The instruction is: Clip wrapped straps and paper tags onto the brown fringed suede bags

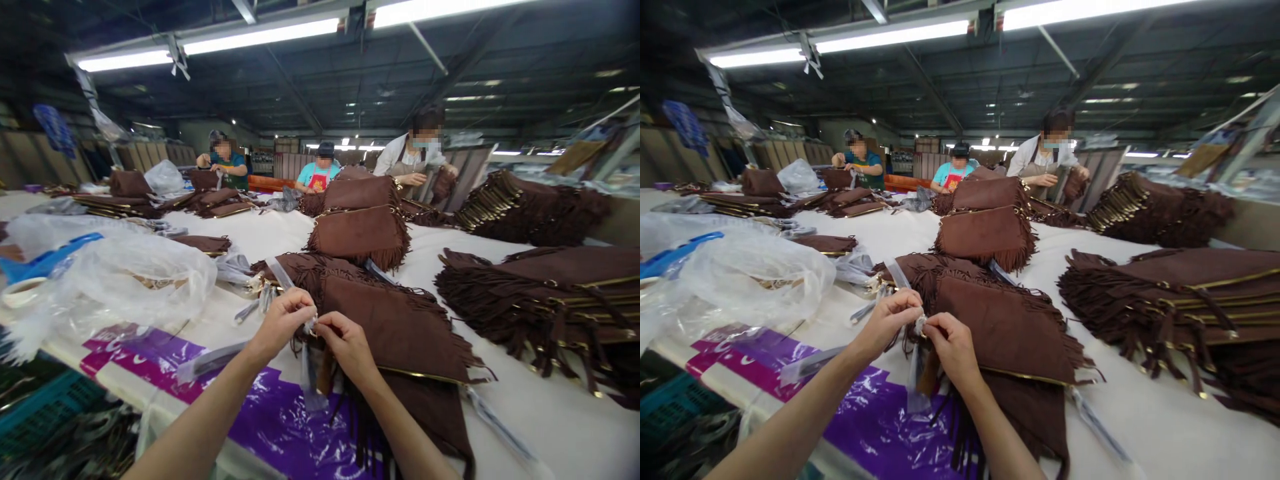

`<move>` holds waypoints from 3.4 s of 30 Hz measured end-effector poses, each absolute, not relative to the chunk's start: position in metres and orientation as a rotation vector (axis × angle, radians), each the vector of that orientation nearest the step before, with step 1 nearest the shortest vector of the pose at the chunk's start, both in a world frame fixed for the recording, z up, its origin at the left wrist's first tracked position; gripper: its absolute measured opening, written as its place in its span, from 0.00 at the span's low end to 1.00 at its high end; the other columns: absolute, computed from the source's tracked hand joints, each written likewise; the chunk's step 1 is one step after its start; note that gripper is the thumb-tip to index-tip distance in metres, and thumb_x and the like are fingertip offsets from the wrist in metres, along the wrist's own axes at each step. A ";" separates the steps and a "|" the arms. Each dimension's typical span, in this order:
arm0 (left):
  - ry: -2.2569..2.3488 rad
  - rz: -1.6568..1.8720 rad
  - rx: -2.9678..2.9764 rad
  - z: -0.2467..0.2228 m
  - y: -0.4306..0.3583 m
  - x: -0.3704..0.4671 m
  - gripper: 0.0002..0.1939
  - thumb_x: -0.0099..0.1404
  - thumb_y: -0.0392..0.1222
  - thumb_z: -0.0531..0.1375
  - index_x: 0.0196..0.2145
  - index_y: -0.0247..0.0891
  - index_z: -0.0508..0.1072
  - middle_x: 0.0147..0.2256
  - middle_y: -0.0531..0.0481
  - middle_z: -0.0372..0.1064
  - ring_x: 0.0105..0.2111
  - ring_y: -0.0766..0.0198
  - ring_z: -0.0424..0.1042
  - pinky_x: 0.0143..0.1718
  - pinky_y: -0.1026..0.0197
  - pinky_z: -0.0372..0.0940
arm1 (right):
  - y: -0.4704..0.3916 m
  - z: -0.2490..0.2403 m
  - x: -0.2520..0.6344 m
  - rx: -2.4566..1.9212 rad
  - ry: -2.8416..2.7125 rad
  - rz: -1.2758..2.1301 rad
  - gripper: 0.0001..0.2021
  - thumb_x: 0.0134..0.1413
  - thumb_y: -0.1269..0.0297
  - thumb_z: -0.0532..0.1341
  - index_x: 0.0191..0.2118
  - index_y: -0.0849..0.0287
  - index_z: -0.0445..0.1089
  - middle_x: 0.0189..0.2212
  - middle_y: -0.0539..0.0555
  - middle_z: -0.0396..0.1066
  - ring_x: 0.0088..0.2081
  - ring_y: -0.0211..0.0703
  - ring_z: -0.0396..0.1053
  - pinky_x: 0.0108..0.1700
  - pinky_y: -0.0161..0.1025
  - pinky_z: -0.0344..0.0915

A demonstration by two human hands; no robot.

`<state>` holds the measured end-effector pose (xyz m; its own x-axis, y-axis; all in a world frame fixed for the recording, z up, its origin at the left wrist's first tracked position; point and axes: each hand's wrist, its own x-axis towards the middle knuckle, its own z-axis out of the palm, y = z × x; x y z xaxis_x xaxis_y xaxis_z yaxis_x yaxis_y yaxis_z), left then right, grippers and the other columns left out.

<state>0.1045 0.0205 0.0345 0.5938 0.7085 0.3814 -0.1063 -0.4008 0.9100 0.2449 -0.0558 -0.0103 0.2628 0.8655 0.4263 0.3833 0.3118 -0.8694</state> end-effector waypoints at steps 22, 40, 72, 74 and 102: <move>0.682 1.094 1.892 -0.011 0.014 0.114 0.09 0.60 0.39 0.57 0.23 0.37 0.68 0.24 0.53 0.63 0.27 0.65 0.63 0.31 0.63 0.56 | -0.062 -0.008 0.244 -1.331 -1.400 0.363 0.10 0.56 0.63 0.59 0.26 0.58 0.72 0.23 0.48 0.69 0.27 0.40 0.64 0.30 0.33 0.58; 0.372 0.732 1.009 0.005 0.020 0.107 0.11 0.52 0.43 0.64 0.24 0.36 0.67 0.24 0.53 0.66 0.24 0.69 0.62 0.27 0.66 0.55 | -0.077 0.000 0.268 -0.898 -0.911 1.201 0.16 0.40 0.66 0.69 0.41 0.56 0.75 0.44 0.55 0.74 0.49 0.51 0.70 0.40 0.36 0.71; 0.281 0.801 1.054 -0.004 0.018 0.094 0.11 0.53 0.45 0.67 0.26 0.35 0.73 0.40 0.44 0.74 0.39 0.59 0.69 0.42 0.60 0.60 | -0.063 -0.019 0.247 -1.553 -1.809 -0.009 0.13 0.66 0.67 0.46 0.32 0.56 0.64 0.28 0.53 0.66 0.29 0.45 0.66 0.31 0.37 0.58; 0.253 0.823 1.268 -0.001 0.013 0.094 0.09 0.55 0.44 0.66 0.24 0.36 0.74 0.39 0.45 0.73 0.41 0.57 0.68 0.46 0.58 0.60 | -0.062 -0.021 0.246 -1.608 -1.843 -0.050 0.13 0.65 0.68 0.46 0.34 0.57 0.66 0.28 0.54 0.67 0.28 0.45 0.67 0.29 0.37 0.57; 0.878 1.035 2.310 -0.053 0.118 -0.090 0.19 0.57 0.27 0.55 0.40 0.43 0.79 0.45 0.45 0.76 0.48 0.54 0.72 0.61 0.48 0.53 | 0.010 0.002 0.143 -1.365 -2.198 0.191 0.10 0.61 0.72 0.54 0.38 0.57 0.73 0.34 0.54 0.74 0.36 0.45 0.72 0.40 0.36 0.66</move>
